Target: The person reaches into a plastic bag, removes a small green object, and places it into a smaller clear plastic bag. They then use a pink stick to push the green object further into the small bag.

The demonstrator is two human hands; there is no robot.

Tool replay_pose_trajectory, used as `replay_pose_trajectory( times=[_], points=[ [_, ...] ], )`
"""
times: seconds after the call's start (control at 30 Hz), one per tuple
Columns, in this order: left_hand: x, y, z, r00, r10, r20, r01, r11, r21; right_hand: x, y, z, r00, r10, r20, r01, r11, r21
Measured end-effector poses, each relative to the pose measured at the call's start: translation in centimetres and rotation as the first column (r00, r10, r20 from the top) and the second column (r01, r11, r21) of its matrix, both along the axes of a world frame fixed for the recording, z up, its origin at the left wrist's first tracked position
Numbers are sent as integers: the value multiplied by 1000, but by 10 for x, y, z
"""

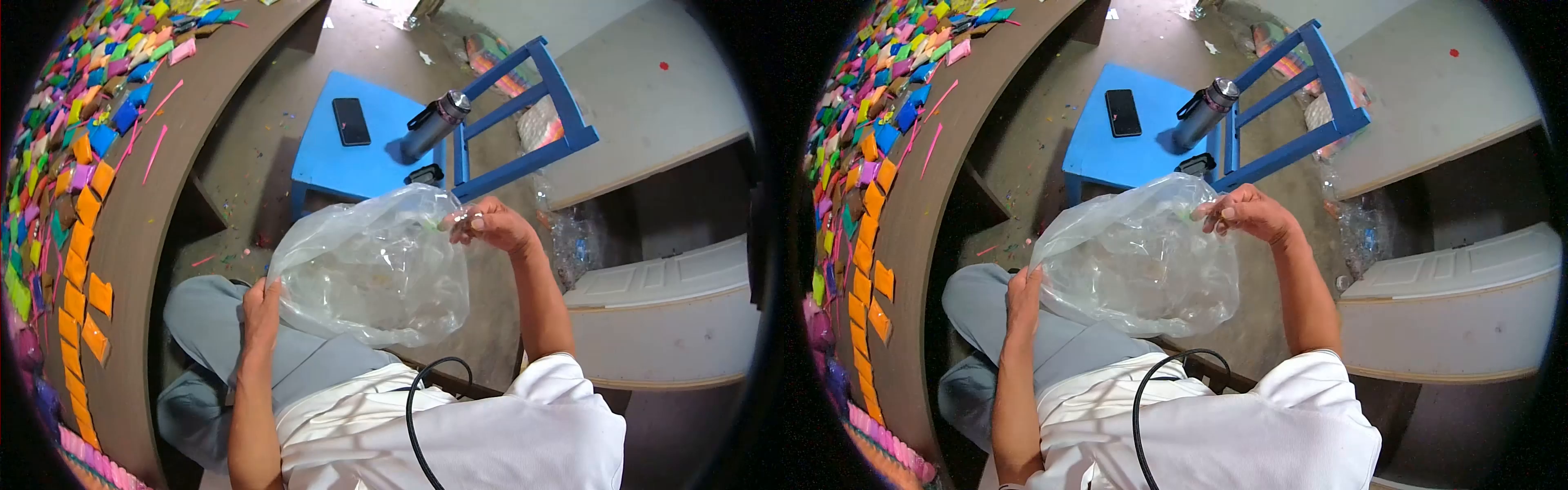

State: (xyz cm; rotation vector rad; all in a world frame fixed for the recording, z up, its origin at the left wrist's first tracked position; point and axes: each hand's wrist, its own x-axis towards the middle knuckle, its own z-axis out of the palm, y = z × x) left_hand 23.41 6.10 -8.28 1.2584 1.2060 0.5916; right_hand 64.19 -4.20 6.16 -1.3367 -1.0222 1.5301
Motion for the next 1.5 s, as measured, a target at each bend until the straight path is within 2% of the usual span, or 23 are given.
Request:
replay_pose_trajectory(
  times=[0.07, 0.13, 0.27, 0.33, 0.37, 0.43, 0.47, 0.5, 0.57, 0.6, 0.67, 0.7, 0.73, 0.77, 0.83, 0.87, 0.93, 1.07, 1.17, 1.23, 1.3, 1.33, 1.5],
  points=[
    [-1, 0, -1, 1000, -9, -12, 9, 1000, -23, 2, -3, 9, 1000, 12, 9, -12, 1000, 22],
    [-3, 0, -3, 1000, -12, -1, 12, 1000, -24, 4, -11, 11, 969, -154, -193, 153, 988, -18],
    [-6, -1, -3, 1000, -13, 17, 13, 1000, -22, 15, -21, -12, 928, -214, -305, 225, 974, 1],
    [-6, -3, -2, 999, -5, 39, 5, 1000, -3, 9, -20, -22, 833, -366, -416, 401, 916, -1],
    [-7, -3, -1, 998, 2, 61, -3, 1000, 17, 7, -21, -25, 833, -365, -416, 401, 916, -3],
    [-7, -3, -4, 998, 5, 57, -7, 1000, 23, -4, -16, -24, 684, -368, -630, 518, 853, 64],
    [-8, -3, -5, 999, 3, 53, -5, 1000, 29, -11, -11, -26, 674, -206, -709, 444, 881, 166],
    [-9, -2, -5, 999, 2, 50, -3, 1000, 28, -22, -7, -22, 671, -208, -711, 446, 880, 163],
    [-9, 0, -3, 998, -31, 48, 34, 997, -65, -41, 0, -6, 777, -322, -540, 414, 909, 53],
    [-7, 0, -2, 998, -31, 47, 34, 997, -65, -44, 1, -1, 777, -322, -541, 413, 909, 53],
    [-6, -2, -1, 996, 26, 80, -28, 999, 19, -50, 6, 4, 932, -324, -163, 338, 939, 65],
    [-6, -2, -1, 997, 28, 77, -30, 999, 19, -55, 9, 9, 952, -303, 40, 300, 952, 59],
    [-6, -2, -3, 992, 23, 124, -22, 1000, -9, -70, 11, 23, 941, -322, -104, 328, 943, 51],
    [-6, -2, -4, 985, 17, 170, -11, 999, -36, -77, 13, 22, 940, -323, -107, 329, 943, 49],
    [-10, -2, 5, 992, -46, 118, 49, 999, -23, -94, 18, 18, 909, -323, 263, 241, 923, 298],
    [-12, -1, 11, 992, -104, 69, 105, 994, -13, -117, 19, 19, 842, -392, 371, 267, 900, 344],
    [-12, -8, 26, 991, -96, 98, 97, 995, -3, -147, 17, 4, 667, -339, 663, -36, 875, 483],
    [-26, -25, 35, 977, -132, 167, 140, 990, -36, -230, -7, -36, 744, -236, 625, -58, 909, 412],
    [-37, -42, 46, 939, -209, 274, 224, 974, -23, -271, -14, -58, 703, -147, 696, -163, 919, 359],
    [-43, -51, 48, 935, -241, 261, 253, 967, -15, -289, -13, -64, 708, -134, 693, -167, 922, 349],
    [-45, -58, 59, 966, -225, 125, 216, 973, 82, -294, -11, -59, 713, -124, 691, -168, 925, 340],
    [-45, -60, 64, 983, -155, 98, 152, 988, 39, -295, -9, -53, 726, -128, 676, -171, 918, 358],
    [-45, -62, 70, 996, -84, 34, 83, 995, 47, -296, -16, -57, 705, -127, 698, -247, 878, 409]
  ],
)
